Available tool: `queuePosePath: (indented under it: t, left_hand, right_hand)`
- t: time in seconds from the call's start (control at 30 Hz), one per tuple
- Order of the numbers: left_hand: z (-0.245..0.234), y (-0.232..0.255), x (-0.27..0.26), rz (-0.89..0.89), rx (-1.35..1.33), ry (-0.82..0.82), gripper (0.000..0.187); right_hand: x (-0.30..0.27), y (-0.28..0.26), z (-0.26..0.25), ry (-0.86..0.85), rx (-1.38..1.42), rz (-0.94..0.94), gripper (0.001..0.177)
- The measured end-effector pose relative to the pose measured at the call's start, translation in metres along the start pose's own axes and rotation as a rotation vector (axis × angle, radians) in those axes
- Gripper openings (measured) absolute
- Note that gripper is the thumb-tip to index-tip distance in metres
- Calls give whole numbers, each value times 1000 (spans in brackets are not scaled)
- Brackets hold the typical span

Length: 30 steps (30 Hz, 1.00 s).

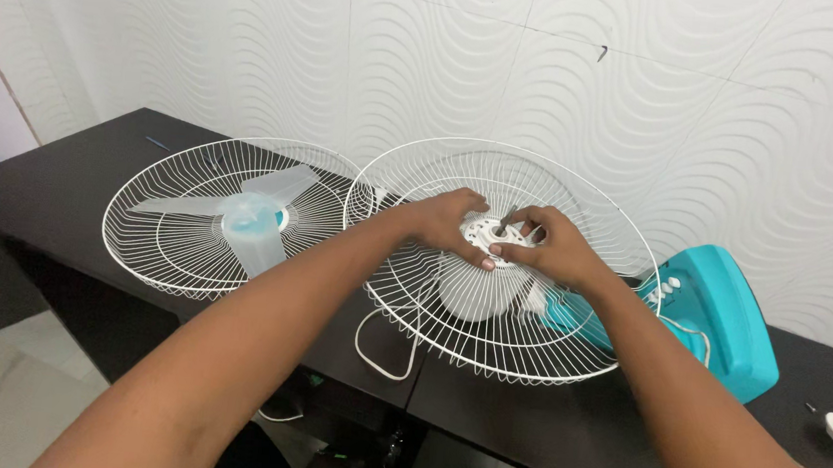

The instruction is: The person disassembles a small table fan by removing the front grille, unscrewing the blade hub, detaching the fan blade, and then using a screwdriver to remove screws from the motor housing. The components are placed on the table as they are removed.

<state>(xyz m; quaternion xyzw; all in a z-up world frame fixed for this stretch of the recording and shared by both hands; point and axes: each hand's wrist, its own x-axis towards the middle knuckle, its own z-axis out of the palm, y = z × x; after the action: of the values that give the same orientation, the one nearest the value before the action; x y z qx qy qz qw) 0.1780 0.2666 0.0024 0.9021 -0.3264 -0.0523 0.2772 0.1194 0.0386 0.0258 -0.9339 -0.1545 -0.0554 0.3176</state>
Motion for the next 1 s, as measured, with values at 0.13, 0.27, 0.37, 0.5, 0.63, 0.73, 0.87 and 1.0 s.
queuePosePath:
  t: [0.13, 0.27, 0.37, 0.5, 0.63, 0.73, 0.87, 1.0]
  left_hand:
    - [6, -1, -6, 57, 39, 46, 131]
    - [6, 2, -11, 42, 87, 75, 129]
    - [6, 4, -12, 29, 76, 69, 130]
    - [6, 3, -12, 11, 78, 73, 118]
    - [3, -4, -16, 65, -160, 66, 77]
    - [2, -6, -14, 35, -236, 69, 59]
    - [2, -5, -12, 91, -194, 91, 52]
    - [0, -2, -12, -8, -239, 65, 56]
  right_hand:
    - [-4, 10, 8, 34, 41, -37, 65]
    - [-5, 14, 10, 69, 34, -60, 64]
    - [-5, 15, 9, 59, 53, -66, 64]
    - [-4, 16, 8, 54, 32, -56, 62]
    - [-2, 14, 10, 34, -7, -52, 63]
    - [1, 11, 11, 24, -42, -24, 65]
    - [1, 8, 11, 22, -65, -45, 62]
    - [3, 5, 11, -8, -96, -57, 57]
